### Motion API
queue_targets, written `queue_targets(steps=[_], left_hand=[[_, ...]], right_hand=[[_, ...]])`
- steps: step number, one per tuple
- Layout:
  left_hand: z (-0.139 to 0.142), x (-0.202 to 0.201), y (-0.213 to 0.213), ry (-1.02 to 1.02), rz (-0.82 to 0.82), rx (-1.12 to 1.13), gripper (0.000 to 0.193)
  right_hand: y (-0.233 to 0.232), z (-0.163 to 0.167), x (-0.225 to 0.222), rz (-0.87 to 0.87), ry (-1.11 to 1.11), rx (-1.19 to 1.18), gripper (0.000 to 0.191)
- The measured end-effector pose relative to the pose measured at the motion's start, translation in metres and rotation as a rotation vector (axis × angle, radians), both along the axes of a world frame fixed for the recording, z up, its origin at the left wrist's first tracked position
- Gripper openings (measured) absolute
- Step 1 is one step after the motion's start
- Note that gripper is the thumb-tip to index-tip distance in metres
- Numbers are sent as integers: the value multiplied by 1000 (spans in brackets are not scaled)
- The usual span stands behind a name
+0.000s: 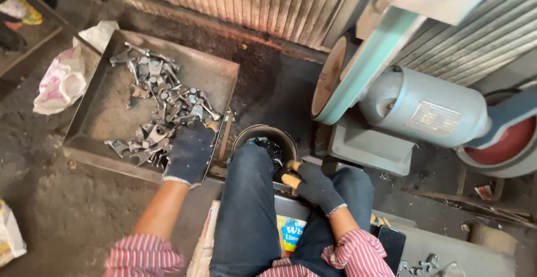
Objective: The person sits at a belt grinder and grinds metal workpieces by hand, holding each piece against the moving belt with sparks flying. They place finished pieces onto a metal tray and pick up new pieces from the tray to continue grinding.
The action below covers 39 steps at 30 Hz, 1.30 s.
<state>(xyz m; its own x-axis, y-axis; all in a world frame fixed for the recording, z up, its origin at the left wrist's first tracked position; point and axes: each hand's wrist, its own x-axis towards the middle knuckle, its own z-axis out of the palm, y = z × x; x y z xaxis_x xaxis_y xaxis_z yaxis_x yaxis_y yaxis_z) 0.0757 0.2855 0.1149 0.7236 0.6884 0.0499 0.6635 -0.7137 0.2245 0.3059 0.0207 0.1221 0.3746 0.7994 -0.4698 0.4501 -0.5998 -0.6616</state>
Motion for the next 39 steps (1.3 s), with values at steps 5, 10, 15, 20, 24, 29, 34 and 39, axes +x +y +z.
queue_targets(steps=[5,10,15,20,24,29,34,39], left_hand=[[4,49,-98,-965,46,-638,47],[-13,104,-165,-632,-108,-802,34],[-20,148,-149,-572,-292,-1112,32],[-45,218,-125,-498,-115,-1212,34],[-62,239,-126,-709,-134,-463,33],[-73,241,-136,-629,-49,-489,31],[-72,258,-153,-722,-52,-632,30],[-54,262,-149,-622,-168,-715,24]], right_hand=[[-6,-8,-13,-41,133,518,50],[-45,-16,12,-539,639,288,39],[-52,-23,51,-398,398,625,32],[-3,-28,83,-607,380,607,30],[25,-28,94,-780,488,436,27],[24,-42,102,-612,319,558,28],[10,-44,108,-706,506,603,26],[-1,-33,99,-818,500,745,24]])
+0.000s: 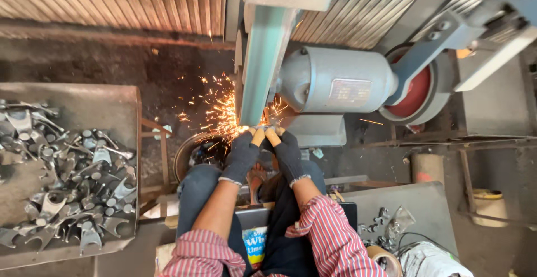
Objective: The person sits at a belt grinder and grinds metal workpieces by hand, holding each piece against the moving belt with sparks flying. They place finished pieces onto a metal tray and pick up new pieces from the tray to continue grinding.
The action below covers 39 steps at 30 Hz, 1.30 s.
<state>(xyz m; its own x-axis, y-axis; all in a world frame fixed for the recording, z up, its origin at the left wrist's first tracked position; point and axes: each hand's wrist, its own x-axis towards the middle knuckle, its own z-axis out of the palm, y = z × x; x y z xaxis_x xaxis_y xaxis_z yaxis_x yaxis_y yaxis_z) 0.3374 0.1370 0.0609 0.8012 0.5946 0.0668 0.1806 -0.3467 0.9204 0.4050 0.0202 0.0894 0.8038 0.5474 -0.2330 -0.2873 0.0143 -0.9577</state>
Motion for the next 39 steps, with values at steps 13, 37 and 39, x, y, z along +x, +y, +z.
queue_targets(steps=[13,37,39], left_hand=[[2,-88,10,3,-206,-123,33],[-2,-4,-6,-131,216,-249,32],[13,-11,4,-183,109,-147,36]], right_hand=[[-39,5,-26,430,315,131,24],[12,-19,4,41,135,-130,34],[4,-11,0,134,-194,-196,41]])
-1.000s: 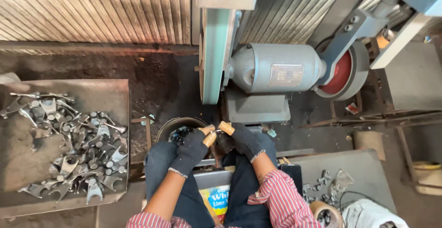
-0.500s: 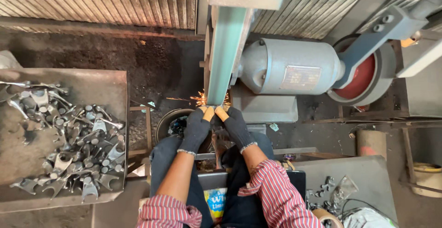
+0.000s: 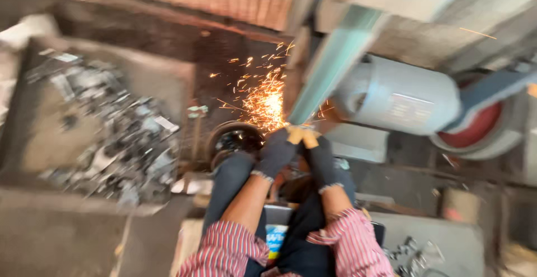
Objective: The person sits at a belt grinder and grinds metal workpieces by hand, holding each piece against the moving belt with sparks flying. They place finished pieces onto a metal tray and pick up new pieces from the tray to continue grinding.
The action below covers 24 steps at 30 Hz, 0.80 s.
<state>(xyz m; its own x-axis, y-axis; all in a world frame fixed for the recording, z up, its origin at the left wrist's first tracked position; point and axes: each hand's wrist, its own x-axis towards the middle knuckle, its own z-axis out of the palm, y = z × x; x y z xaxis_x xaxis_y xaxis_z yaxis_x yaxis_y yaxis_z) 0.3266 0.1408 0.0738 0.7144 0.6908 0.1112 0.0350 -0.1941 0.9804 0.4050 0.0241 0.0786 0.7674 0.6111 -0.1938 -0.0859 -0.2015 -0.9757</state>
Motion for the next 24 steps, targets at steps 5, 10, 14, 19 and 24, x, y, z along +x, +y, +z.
queue_targets(steps=[5,10,14,19,24], left_hand=[[39,-91,70,247,-280,282,38],[34,-234,142,744,21,766,28],[32,-269,145,654,148,715,18],[53,-217,89,127,336,426,35],[47,-162,2,-28,13,-158,30]], right_hand=[[-10,26,-32,-55,-369,-221,50],[-19,38,-64,264,-181,-413,46],[-10,25,-89,518,-384,-442,54],[-3,21,-113,555,-408,-302,55],[-27,24,-109,253,51,2,41]])
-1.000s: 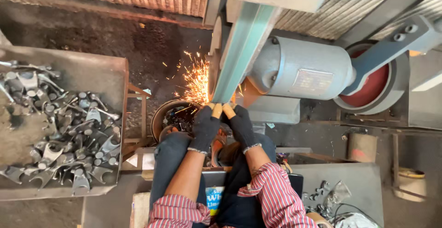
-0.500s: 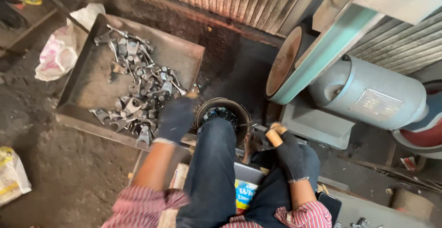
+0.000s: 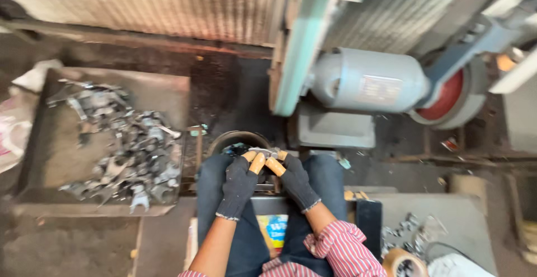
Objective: The person sits at a belt grinder and grinds metal workpieces by hand, holding each piece against the moving belt with sparks flying. They place finished pieces onto a metal tray and pick up new pieces from the tray to continue grinding.
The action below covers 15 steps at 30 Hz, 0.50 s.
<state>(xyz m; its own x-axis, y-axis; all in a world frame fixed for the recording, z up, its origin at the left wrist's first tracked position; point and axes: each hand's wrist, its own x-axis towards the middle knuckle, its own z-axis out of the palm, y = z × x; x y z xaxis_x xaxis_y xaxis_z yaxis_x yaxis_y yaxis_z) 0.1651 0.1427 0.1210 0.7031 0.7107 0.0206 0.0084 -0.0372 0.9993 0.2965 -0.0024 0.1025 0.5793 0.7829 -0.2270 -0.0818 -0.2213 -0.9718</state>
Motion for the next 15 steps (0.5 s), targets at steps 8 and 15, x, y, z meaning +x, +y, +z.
queue_targets(steps=[8,15], left_hand=[[-24,78,7,147,-456,-48,28],[-64,143,24,197,-119,172,29]], right_hand=[[-22,-8,67,-18,286,155,27],[43,-25,104,-295,30,-7,23]])
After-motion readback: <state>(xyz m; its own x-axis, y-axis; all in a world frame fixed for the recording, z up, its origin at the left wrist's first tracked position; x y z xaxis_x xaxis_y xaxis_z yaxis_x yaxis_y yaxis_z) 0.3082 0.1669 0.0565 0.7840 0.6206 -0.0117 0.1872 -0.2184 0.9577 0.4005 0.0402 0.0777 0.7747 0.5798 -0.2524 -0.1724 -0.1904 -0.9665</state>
